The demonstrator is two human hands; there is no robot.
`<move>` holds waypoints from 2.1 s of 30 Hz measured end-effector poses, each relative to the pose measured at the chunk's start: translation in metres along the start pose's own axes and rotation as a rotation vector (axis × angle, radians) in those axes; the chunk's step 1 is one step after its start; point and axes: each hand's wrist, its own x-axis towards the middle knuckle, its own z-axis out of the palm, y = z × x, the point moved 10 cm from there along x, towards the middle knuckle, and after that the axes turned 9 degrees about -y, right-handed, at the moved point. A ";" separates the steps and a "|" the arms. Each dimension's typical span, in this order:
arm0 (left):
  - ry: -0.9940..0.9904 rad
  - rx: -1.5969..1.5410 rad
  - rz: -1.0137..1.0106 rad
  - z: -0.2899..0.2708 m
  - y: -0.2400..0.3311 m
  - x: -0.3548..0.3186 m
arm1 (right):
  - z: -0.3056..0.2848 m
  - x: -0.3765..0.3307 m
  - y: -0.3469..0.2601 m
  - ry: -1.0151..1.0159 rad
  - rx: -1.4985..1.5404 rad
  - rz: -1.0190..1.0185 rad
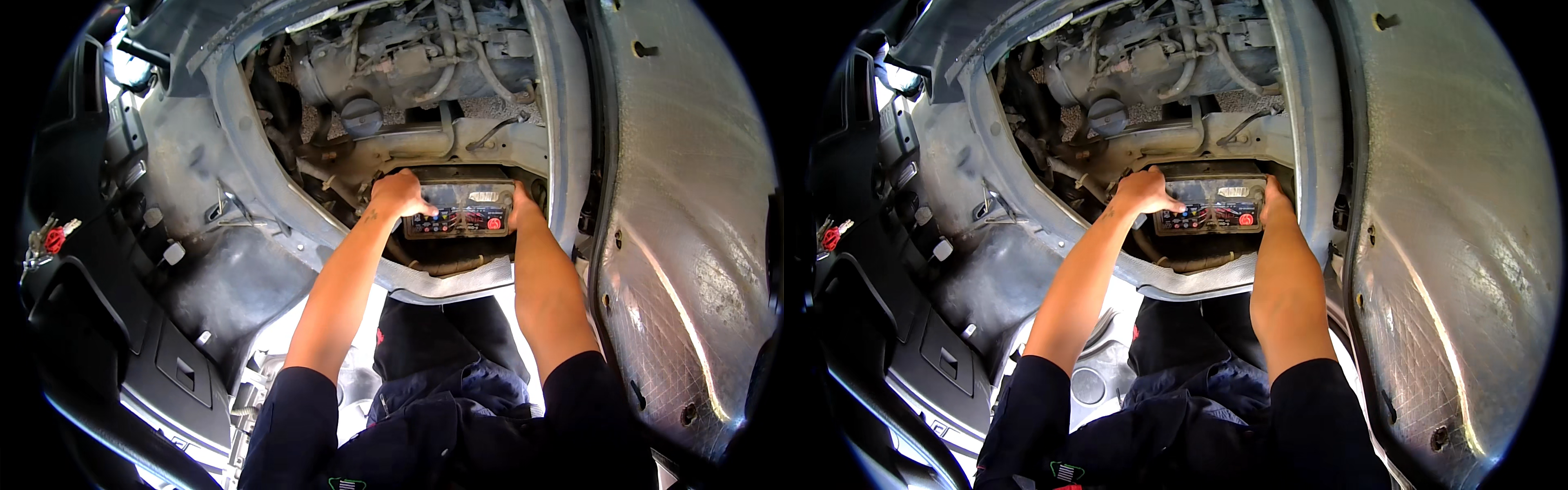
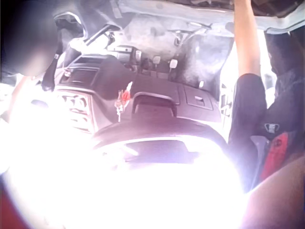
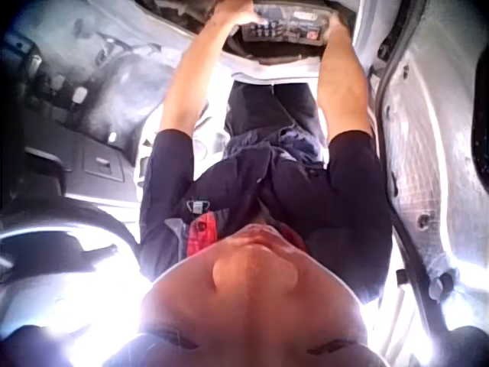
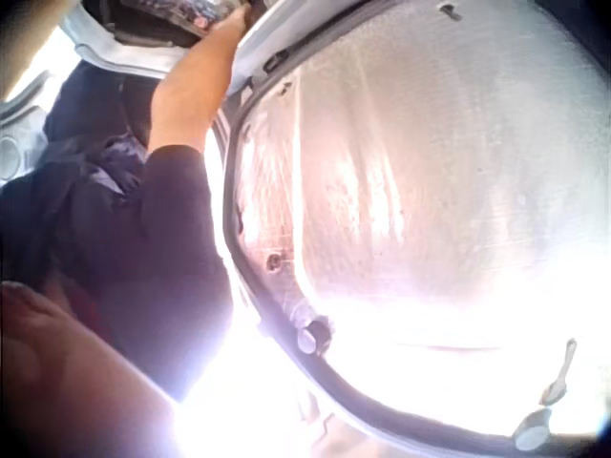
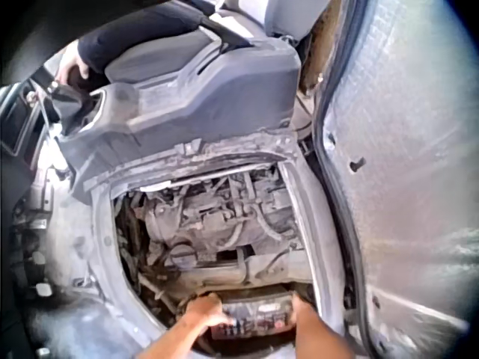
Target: The person removes an old car battery from the engine bay, unpacks a new battery from its box, and installs it. They use a wrench to loosen and tighten terminal clamps, connect the battery cables, and secure the battery in place.
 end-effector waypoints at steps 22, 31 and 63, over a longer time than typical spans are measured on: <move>-0.020 0.015 0.083 0.003 -0.005 0.029 | 0.008 -0.017 0.003 0.034 0.350 -0.365; 0.006 0.108 0.092 0.008 -0.011 0.037 | 0.037 -0.048 0.058 0.125 0.604 -0.156; 0.202 0.019 0.175 0.002 -0.052 -0.021 | 0.107 -0.149 0.050 -0.474 1.099 -0.299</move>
